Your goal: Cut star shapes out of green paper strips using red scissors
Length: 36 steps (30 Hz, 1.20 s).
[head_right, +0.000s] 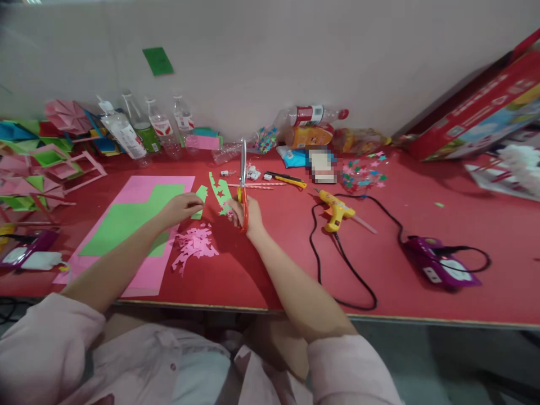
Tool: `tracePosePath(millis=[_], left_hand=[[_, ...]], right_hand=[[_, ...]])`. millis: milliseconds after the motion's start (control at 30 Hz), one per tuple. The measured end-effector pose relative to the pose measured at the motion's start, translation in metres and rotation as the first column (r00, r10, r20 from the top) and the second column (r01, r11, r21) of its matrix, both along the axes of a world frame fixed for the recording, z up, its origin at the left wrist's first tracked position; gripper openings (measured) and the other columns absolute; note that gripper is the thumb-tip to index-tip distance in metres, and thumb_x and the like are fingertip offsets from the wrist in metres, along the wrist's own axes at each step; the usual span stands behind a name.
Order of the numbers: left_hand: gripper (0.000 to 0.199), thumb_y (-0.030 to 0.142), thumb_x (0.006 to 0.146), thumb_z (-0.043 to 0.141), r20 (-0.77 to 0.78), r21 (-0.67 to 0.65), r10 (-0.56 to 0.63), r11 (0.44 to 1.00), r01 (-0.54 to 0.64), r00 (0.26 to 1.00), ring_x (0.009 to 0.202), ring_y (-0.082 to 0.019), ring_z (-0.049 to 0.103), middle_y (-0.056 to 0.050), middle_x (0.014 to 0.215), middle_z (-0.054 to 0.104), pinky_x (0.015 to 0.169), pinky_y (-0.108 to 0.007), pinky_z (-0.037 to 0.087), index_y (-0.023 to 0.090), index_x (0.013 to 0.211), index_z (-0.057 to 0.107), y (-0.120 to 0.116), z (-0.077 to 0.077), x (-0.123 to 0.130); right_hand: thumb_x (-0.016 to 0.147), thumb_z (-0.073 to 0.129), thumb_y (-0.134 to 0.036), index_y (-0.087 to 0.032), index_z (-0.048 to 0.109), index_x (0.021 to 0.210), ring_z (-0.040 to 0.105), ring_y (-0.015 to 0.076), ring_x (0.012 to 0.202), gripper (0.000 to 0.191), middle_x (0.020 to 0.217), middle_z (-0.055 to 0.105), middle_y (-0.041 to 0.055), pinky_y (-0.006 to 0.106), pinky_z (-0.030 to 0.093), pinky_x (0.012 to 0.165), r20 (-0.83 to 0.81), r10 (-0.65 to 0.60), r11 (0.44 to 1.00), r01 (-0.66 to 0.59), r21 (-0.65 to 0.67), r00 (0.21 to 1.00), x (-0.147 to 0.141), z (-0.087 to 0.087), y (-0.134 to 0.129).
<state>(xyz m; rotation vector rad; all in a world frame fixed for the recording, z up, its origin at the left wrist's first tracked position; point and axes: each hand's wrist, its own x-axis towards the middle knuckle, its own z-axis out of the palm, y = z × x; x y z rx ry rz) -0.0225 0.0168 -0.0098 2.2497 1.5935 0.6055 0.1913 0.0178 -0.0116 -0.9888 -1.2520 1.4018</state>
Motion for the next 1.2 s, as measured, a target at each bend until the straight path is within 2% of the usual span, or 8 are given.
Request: tracePosePath(millis=[100,167,300,433,567,867,1067,1200], left_hand=[[0.020,0.029,0.080,0.048,0.065,0.007,0.062,0.998,-0.062,0.996,0.083,-0.018,0.059,-0.005,0.086,0.066,0.077,-0.032,0.044,0.018,0.081,0.065,-0.003,-0.001,-0.022],[0.019,0.026,0.079,0.048,0.140,0.028,0.192,0.980,-0.197,0.971,0.084,-0.019,0.058,-0.006,0.088,0.066,0.078,-0.032,0.043,0.018,0.081,0.065,-0.002,-0.005,-0.032],[0.018,0.026,0.080,0.048,0.294,0.062,0.310,0.938,-0.342,0.904,0.081,-0.017,0.057,-0.005,0.089,0.065,0.076,-0.031,0.044,0.018,0.084,0.064,0.000,-0.016,-0.039],[0.019,0.027,0.080,0.050,0.201,0.087,0.197,0.972,-0.218,0.960,0.078,-0.016,0.056,-0.004,0.084,0.061,0.076,-0.030,0.045,0.018,0.088,0.065,-0.005,-0.021,-0.034],[0.039,0.043,0.078,0.057,-0.070,0.125,-0.022,0.992,0.031,0.997,0.093,-0.022,0.054,-0.010,0.096,0.058,0.085,-0.036,0.045,0.013,0.102,0.064,-0.011,-0.022,-0.025],[0.031,0.030,0.090,0.043,-0.300,0.129,-0.217,0.956,0.265,0.929,0.093,-0.021,0.057,-0.013,0.095,0.065,0.089,-0.037,0.045,0.012,0.091,0.068,-0.006,-0.023,-0.015],[0.029,0.021,0.090,0.037,-0.290,0.294,0.023,0.954,0.066,0.957,0.085,-0.018,0.059,-0.011,0.087,0.065,0.076,-0.031,0.046,0.014,0.084,0.064,-0.014,-0.018,-0.017],[0.023,0.023,0.087,0.042,-0.134,0.345,0.116,0.936,-0.064,0.984,0.078,-0.015,0.058,-0.007,0.082,0.064,0.067,-0.027,0.043,0.018,0.076,0.060,-0.022,0.004,-0.023]], right_hand=[[0.073,0.063,-0.032,-0.021,0.043,0.060,0.033,0.0062,0.028,0.026,0.032,0.036,-0.0110,0.024,0.047,0.047,0.075,0.227,0.972,-0.221,-0.075,0.971,0.003,0.008,-0.006],[0.074,0.062,-0.033,-0.021,0.044,0.058,0.033,0.0061,0.028,0.027,0.032,0.036,-0.0109,0.023,0.046,0.046,0.160,0.439,0.898,-0.423,-0.123,0.884,0.006,0.014,-0.010],[0.075,0.064,-0.036,-0.019,0.050,0.061,0.036,0.0059,0.028,0.027,0.031,0.038,-0.0109,0.022,0.045,0.044,0.306,0.596,0.802,-0.564,-0.197,0.742,0.004,0.022,-0.018],[0.071,0.071,-0.043,-0.018,0.051,0.058,0.037,0.0074,0.024,0.034,0.028,0.038,-0.0092,0.020,0.035,0.033,0.479,0.410,0.911,-0.326,-0.251,0.776,-0.006,0.017,-0.016],[0.074,0.069,-0.039,-0.019,0.049,0.056,0.033,0.0062,0.022,0.034,0.028,0.037,-0.0093,0.021,0.038,0.034,0.364,0.178,0.978,-0.122,-0.169,0.914,-0.008,0.005,-0.008],[0.072,0.069,-0.037,-0.020,0.047,0.056,0.034,0.0062,0.023,0.032,0.030,0.037,-0.0098,0.020,0.040,0.036,0.194,0.112,0.986,-0.084,-0.147,0.975,-0.007,-0.004,-0.006],[0.071,0.069,-0.036,-0.020,0.045,0.055,0.034,0.0061,0.024,0.033,0.030,0.037,-0.0100,0.020,0.040,0.036,0.199,0.095,0.990,-0.072,-0.123,0.975,-0.009,-0.005,-0.005],[0.070,0.069,-0.035,-0.020,0.043,0.054,0.034,0.0063,0.023,0.034,0.029,0.038,-0.0097,0.019,0.037,0.033,0.190,0.046,0.990,-0.019,-0.142,0.981,-0.008,-0.006,0.000]])
